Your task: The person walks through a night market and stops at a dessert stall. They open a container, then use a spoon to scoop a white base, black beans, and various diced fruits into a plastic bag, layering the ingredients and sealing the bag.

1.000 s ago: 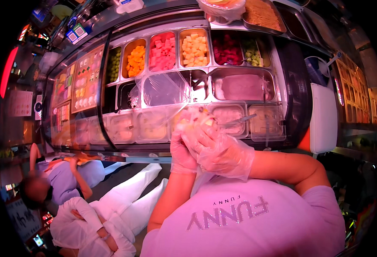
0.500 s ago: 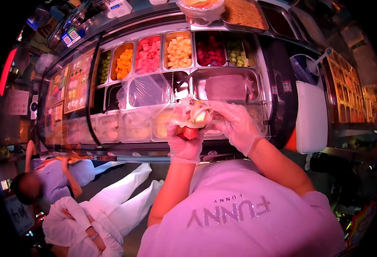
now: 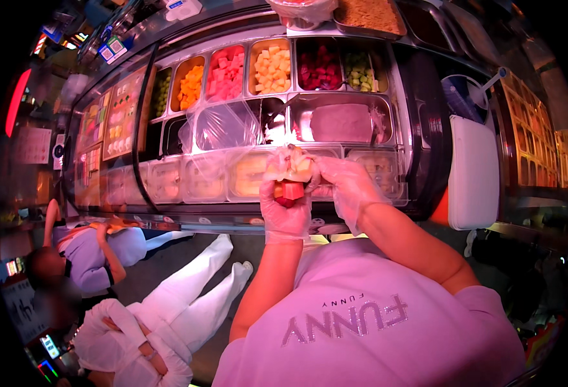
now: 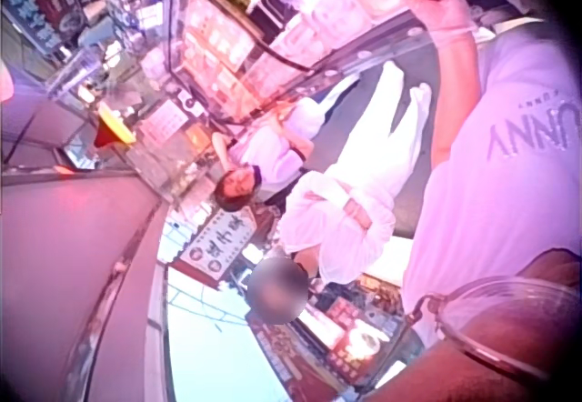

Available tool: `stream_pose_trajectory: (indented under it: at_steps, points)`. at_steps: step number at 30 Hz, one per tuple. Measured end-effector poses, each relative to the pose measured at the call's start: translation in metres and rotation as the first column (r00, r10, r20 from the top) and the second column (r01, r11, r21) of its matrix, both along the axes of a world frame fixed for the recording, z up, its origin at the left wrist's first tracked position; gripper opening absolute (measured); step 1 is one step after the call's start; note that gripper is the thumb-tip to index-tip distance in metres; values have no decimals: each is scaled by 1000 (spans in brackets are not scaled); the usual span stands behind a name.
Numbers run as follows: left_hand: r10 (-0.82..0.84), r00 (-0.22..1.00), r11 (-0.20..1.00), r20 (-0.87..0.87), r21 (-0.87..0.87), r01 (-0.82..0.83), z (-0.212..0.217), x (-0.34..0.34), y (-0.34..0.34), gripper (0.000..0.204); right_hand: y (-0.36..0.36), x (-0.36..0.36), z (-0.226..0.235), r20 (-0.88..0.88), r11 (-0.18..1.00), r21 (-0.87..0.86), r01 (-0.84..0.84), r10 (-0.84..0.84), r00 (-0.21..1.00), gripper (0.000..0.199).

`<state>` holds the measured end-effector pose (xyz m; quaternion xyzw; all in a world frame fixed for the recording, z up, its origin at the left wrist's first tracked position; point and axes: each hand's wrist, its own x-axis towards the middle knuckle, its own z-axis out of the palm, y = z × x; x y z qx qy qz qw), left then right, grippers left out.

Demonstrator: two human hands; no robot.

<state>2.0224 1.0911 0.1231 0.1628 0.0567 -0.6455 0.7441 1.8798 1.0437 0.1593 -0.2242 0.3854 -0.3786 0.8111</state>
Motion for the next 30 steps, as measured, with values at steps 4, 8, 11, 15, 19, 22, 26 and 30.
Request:
stream_pose_trajectory:
  at_steps: [4, 8, 11, 15, 19, 22, 26, 30]
  points:
    - [-48, 999, 997, -23, 58, 49, -6, 15, 1, 64, -3, 13, -18, -196, 999, -42, 25, -33, 980, 24]
    - [-135, 989, 987, -57, 81, 139, 3, 30, -1, 64, 0, 27, -22, -329, 981, -100, 168, -192, 925, 24]
    - [-189, 978, 975, -92, 98, 198, 8, 45, -3, 64, 0, 35, -39, -373, 914, -371, 165, -310, 874, 26]
    - [-213, 965, 968, -152, 103, 229, 7, 61, -6, 66, 4, 37, -33, -318, 871, -458, 178, -348, 882, 36]
    - [-237, 967, 967, -90, 70, 244, 13, 68, -8, 71, 14, 50, -22, -168, 946, -175, 274, -303, 938, 41]
    - [-261, 964, 962, -57, 67, 265, 11, 73, -10, 73, 14, 58, -20, -210, 978, -56, 202, -209, 955, 36]
    - [-265, 964, 961, 0, 85, 264, 6, 80, -9, 72, 13, 76, -18, -364, 959, -50, 279, -278, 889, 25]
    - [-211, 976, 971, 51, 130, 203, 2, 88, -12, 71, 14, 77, -11, -269, 930, -30, 366, -360, 893, 22]
